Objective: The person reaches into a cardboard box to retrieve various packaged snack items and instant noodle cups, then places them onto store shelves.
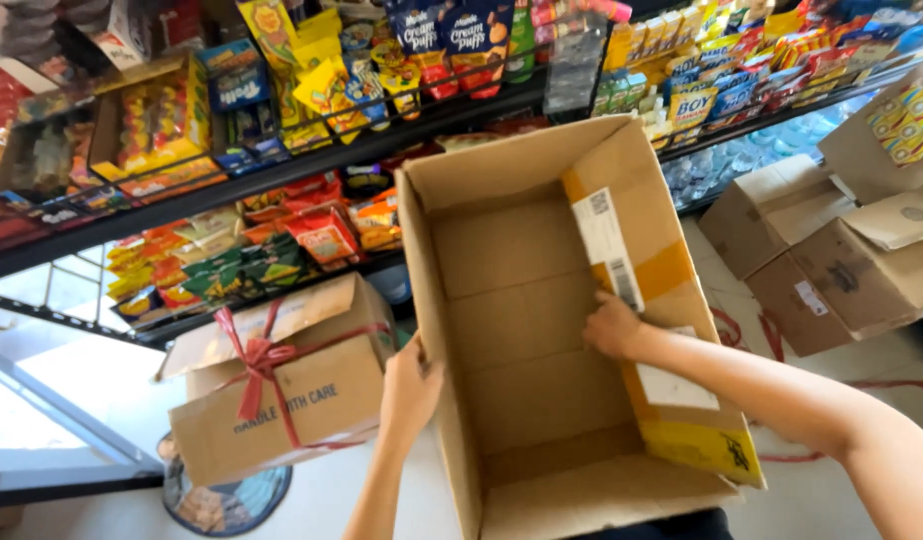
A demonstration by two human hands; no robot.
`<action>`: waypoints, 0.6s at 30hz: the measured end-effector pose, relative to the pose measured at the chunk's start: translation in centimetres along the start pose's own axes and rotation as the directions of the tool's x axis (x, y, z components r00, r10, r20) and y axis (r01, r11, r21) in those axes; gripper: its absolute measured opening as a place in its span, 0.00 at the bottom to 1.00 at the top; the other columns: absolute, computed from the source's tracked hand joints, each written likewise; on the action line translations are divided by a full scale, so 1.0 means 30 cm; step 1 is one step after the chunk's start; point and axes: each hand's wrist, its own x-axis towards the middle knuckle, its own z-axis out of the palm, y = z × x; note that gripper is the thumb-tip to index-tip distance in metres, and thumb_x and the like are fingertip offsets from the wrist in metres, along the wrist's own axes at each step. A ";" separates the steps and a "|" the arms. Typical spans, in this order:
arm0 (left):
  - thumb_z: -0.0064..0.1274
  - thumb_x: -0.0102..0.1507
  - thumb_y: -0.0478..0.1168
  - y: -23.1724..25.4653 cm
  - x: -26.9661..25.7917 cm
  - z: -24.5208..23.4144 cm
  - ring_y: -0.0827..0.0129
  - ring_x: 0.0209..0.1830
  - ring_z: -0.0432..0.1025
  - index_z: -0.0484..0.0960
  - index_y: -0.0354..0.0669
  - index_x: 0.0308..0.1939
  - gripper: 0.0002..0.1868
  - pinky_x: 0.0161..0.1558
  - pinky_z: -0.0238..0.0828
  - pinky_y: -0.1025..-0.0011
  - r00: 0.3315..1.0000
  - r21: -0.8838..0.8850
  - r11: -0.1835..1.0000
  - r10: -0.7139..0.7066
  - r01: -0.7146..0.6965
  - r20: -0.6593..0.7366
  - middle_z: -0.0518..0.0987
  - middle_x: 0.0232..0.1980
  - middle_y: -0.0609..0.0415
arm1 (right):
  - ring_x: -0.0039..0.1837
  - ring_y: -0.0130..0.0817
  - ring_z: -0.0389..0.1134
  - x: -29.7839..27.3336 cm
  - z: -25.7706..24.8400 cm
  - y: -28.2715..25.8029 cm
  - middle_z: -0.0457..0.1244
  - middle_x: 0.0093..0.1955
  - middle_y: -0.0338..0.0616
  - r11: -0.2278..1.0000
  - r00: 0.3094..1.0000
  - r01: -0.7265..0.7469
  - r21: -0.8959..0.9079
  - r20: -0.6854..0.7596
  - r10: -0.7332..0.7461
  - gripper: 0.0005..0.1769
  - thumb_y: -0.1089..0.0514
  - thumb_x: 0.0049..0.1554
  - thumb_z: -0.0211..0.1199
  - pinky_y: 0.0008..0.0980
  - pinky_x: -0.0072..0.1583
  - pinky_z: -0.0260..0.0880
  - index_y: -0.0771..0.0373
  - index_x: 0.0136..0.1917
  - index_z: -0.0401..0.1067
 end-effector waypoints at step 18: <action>0.53 0.54 0.31 -0.186 0.032 0.000 0.69 0.23 0.68 0.81 0.43 0.62 0.29 0.29 0.68 0.66 0.997 -0.074 0.995 0.069 -0.071 -0.021 0.80 0.27 0.45 | 0.70 0.49 0.62 -0.673 0.015 0.571 0.63 0.72 0.44 0.863 0.709 -0.139 0.485 -0.560 0.429 0.44 0.36 0.41 0.69 0.40 0.70 0.61 0.53 0.68 0.73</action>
